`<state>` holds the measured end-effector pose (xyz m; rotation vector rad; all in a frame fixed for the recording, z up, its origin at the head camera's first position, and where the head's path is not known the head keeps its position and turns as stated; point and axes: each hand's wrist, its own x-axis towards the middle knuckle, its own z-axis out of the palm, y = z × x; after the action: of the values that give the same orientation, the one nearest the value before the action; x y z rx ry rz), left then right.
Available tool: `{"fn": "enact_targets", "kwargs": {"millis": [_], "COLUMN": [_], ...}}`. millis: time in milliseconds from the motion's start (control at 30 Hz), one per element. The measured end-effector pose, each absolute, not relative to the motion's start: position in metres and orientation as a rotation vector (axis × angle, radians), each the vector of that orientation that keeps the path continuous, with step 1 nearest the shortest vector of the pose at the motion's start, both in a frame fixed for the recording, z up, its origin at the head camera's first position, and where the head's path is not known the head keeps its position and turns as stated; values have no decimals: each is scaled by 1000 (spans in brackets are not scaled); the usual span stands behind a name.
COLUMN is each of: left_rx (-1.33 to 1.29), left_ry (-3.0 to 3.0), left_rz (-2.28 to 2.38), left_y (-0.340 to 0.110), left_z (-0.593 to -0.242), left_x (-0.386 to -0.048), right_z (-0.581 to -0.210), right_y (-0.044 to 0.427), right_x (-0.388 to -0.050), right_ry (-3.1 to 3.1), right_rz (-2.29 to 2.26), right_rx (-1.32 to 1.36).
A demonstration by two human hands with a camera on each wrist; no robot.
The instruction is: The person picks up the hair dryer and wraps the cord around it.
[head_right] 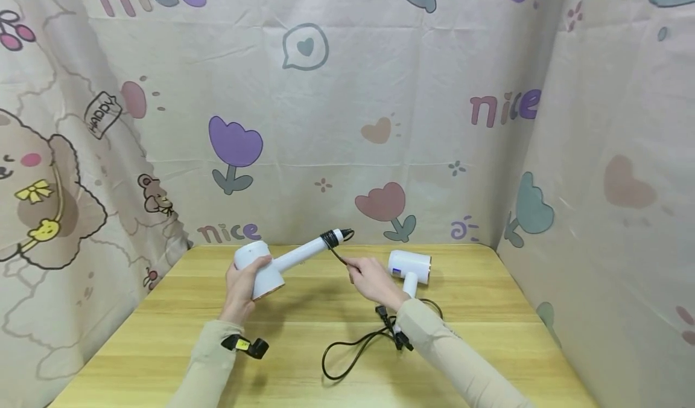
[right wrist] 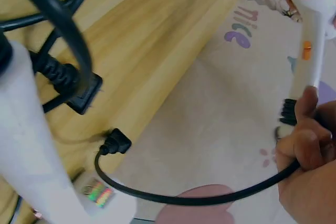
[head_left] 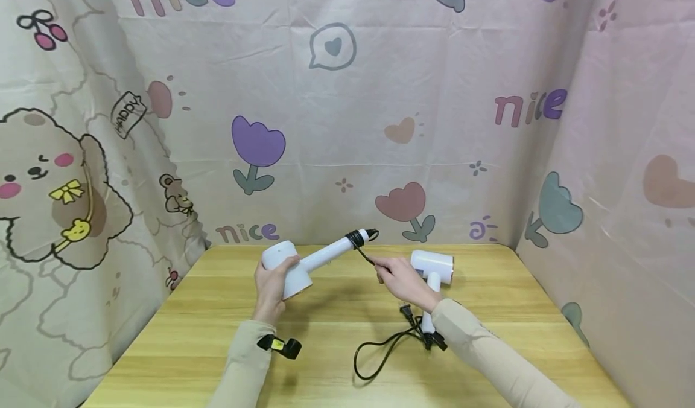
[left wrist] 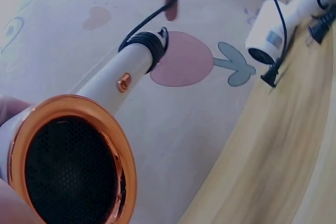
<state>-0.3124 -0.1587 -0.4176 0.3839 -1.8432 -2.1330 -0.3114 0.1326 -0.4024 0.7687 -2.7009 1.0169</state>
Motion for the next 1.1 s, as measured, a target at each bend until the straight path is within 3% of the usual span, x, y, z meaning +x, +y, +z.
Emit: {"fn": "enact_targets", "kwargs": {"millis": [400,667,1100], "left_rx": [446,424,264], "left_ry": [-1774,-1678,-1641], "left_rz": [-2301,-2456,-2693], "left_y": [-169,-166,-162], "left_z": [-417,-412,-409], "left_x": [-307,-304,-306], "right_z": [-416,-395,-386], "right_y": [157,173,182], "right_x": [-323,-328,-343], "right_ry": [-2782,-2878,-2942], "right_rz": [1385,1642,1512], "right_rx": [690,666,510]}}
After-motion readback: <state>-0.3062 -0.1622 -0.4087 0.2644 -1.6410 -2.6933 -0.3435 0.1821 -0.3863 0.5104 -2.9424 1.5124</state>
